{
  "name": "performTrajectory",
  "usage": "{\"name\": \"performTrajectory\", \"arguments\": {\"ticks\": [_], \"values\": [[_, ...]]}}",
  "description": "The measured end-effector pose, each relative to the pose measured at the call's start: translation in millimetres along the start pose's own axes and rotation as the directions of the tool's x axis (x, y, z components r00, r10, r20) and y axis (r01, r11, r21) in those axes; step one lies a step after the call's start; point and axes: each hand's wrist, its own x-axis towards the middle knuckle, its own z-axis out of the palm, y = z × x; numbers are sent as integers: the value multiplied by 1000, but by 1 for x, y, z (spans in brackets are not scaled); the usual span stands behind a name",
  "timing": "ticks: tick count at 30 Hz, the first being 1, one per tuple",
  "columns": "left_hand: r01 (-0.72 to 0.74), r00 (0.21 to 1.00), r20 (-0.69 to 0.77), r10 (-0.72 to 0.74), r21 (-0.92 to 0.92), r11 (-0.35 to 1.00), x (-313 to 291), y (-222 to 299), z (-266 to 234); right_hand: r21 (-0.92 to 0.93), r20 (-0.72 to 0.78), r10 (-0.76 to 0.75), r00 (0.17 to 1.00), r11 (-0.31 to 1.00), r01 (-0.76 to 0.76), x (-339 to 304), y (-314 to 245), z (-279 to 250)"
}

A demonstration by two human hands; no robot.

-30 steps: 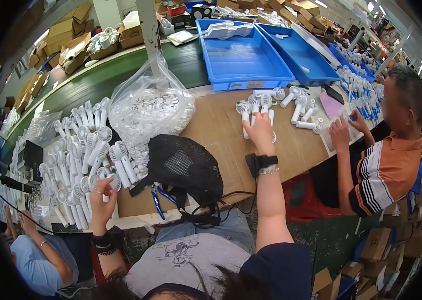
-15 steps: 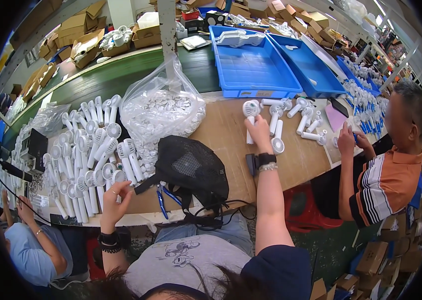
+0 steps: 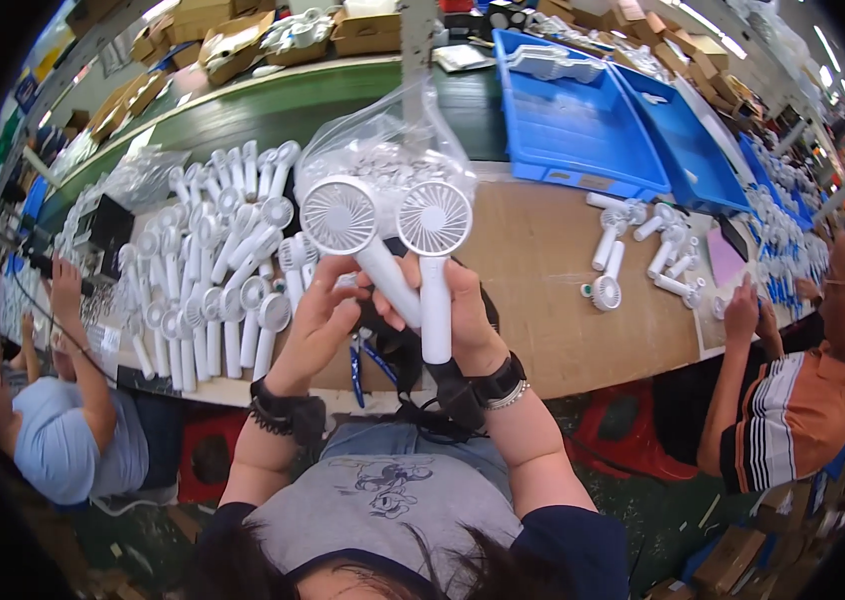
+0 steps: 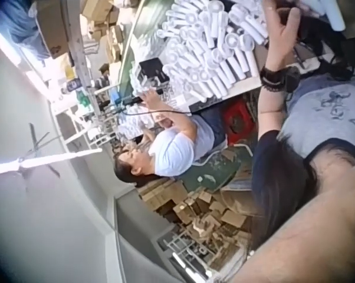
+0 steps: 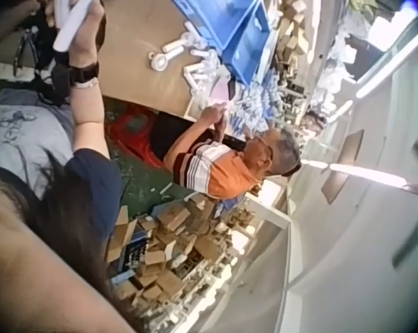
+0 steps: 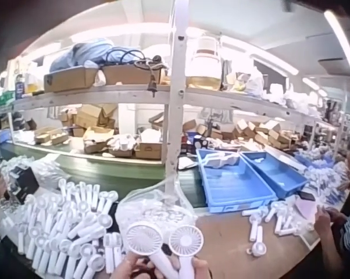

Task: The person picks up two handheld fans, turns them over, and presses their buttons to activate the lights. After setting them down, the person picks up another handheld fan, fits a circular cover onto its center, and places it on the table.

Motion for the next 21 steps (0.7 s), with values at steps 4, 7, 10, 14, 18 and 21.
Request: {"name": "performTrajectory", "arguments": {"ticks": [4, 7, 10, 14, 18, 21], "values": [[209, 973, -1, -230, -421, 883, -3, 12, -1, -6, 70, 73, 995, 997, -73, 3, 15, 10], [181, 967, -85, -240, -429, 885, -6, 13, -1, -44, 12, 94, 995, 995, -93, 3, 29, 10], [23, 961, -254, -107, -312, 950, -8, 7, -4, -116, -160, 70, 985, 989, -89, 1, 40, 9], [-108, 959, -284, -16, -415, 903, -7, 0, -12, -329, -343, -95, 935, 944, -25, 0, 40, 7], [21, 971, -195, -142, -519, 854, -13, 7, -19, -32, -104, 16, 994, 999, -19, -3, 32, 2], [73, 973, -154, -169, -491, 868, -16, 8, -15, 10, 31, 87, 996, 996, -87, -2, 31, 2]]}}
